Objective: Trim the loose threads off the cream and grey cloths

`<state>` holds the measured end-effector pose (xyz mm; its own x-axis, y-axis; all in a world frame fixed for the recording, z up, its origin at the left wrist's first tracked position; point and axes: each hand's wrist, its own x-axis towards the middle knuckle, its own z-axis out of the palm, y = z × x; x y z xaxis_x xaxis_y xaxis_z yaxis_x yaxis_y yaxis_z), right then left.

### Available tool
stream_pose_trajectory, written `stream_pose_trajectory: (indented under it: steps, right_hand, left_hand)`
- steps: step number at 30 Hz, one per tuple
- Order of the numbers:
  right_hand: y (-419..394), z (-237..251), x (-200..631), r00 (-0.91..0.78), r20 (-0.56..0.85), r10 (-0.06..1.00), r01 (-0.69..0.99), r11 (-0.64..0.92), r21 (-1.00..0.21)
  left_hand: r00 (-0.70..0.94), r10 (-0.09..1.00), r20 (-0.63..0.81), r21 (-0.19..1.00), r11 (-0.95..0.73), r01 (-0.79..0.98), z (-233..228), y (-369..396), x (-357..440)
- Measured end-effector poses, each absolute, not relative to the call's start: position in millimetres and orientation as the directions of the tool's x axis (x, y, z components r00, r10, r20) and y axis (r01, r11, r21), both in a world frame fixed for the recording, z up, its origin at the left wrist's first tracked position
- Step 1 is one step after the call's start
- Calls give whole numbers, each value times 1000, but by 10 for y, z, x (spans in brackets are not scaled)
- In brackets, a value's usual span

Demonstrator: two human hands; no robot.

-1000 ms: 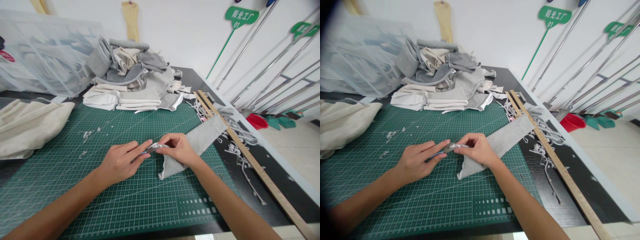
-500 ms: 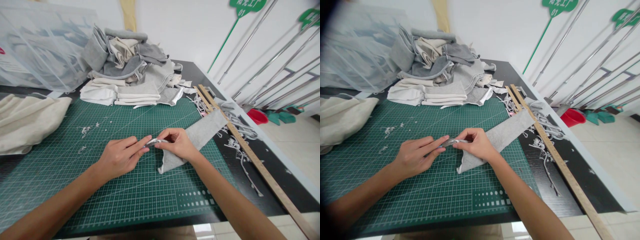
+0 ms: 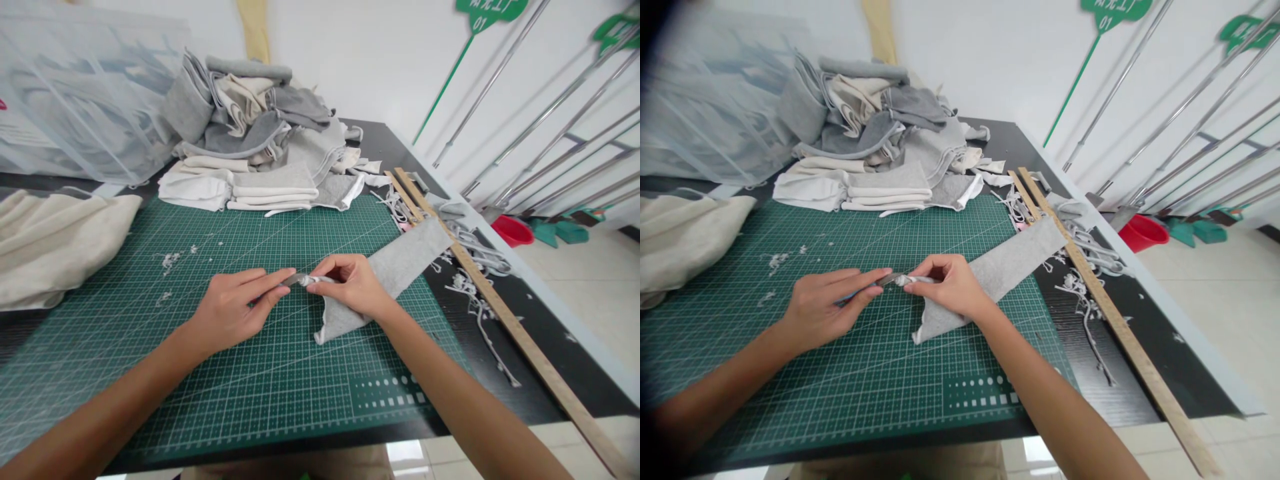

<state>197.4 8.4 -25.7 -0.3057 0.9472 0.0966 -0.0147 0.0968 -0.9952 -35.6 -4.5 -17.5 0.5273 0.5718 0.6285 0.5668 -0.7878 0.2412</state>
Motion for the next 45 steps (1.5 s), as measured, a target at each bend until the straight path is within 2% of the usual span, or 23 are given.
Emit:
stream_pose_trajectory:
  steps: [7, 10, 13, 16, 19, 21, 23, 25, 26, 30, 39, 42, 45]
  right_hand:
    - [92, -261, 1970, -294, 70, 953, -54, 56, -997]
    - [99, -267, 1969, -298, 63, 953, -61, 47, -997]
    - [102, -274, 1973, -300, 61, 952, -54, 47, -997]
    - [102, -278, 1981, -299, 66, 952, -32, 59, -998]
    - [112, -294, 1991, -294, 77, 953, -19, 75, -997]
    - [122, -308, 1995, -288, 85, 954, -12, 86, -996]
    - [131, -320, 1995, -285, 90, 954, -3, 93, -996]
    - [135, -325, 1992, -282, 87, 955, 2, 91, -996]
    - [136, -325, 1991, -281, 84, 956, 0, 88, -996]
    - [135, -315, 1988, -268, 79, 960, -16, 78, -997]
    - [132, -299, 1984, -252, 89, 964, 1, 92, -996]
    - [129, -288, 1984, -256, 85, 963, 5, 89, -996]
    - [129, -287, 1985, -258, 83, 962, 4, 87, -996]
  left_hand:
    - [286, 807, 517, 638, -586, 500, -44, 60, -499]
    - [204, 854, 479, 715, -514, 474, -25, 134, -605]
    - [181, 862, 474, 714, -497, 494, 7, 197, -697]
    - [166, 849, 501, 674, -503, 541, 65, 213, -771]
    - [248, 824, 509, 580, -541, 609, 92, 168, -878]
    - [362, 779, 512, 446, -601, 664, 56, 121, -995]
    - [469, 708, 529, 252, -658, 709, -18, 77, -1141]
    - [497, 664, 559, 105, -652, 751, -98, 47, -1284]
    - [488, 659, 573, 73, -634, 770, -129, 39, -1344]
    - [439, 682, 585, 29, -558, 829, -156, 48, -1478]
    - [370, 759, 537, -159, -339, 927, -210, 253, -1628]
    - [332, 765, 552, -160, -293, 943, -230, 233, -1702]
    - [235, 756, 611, -94, -226, 970, -219, 189, -1764]
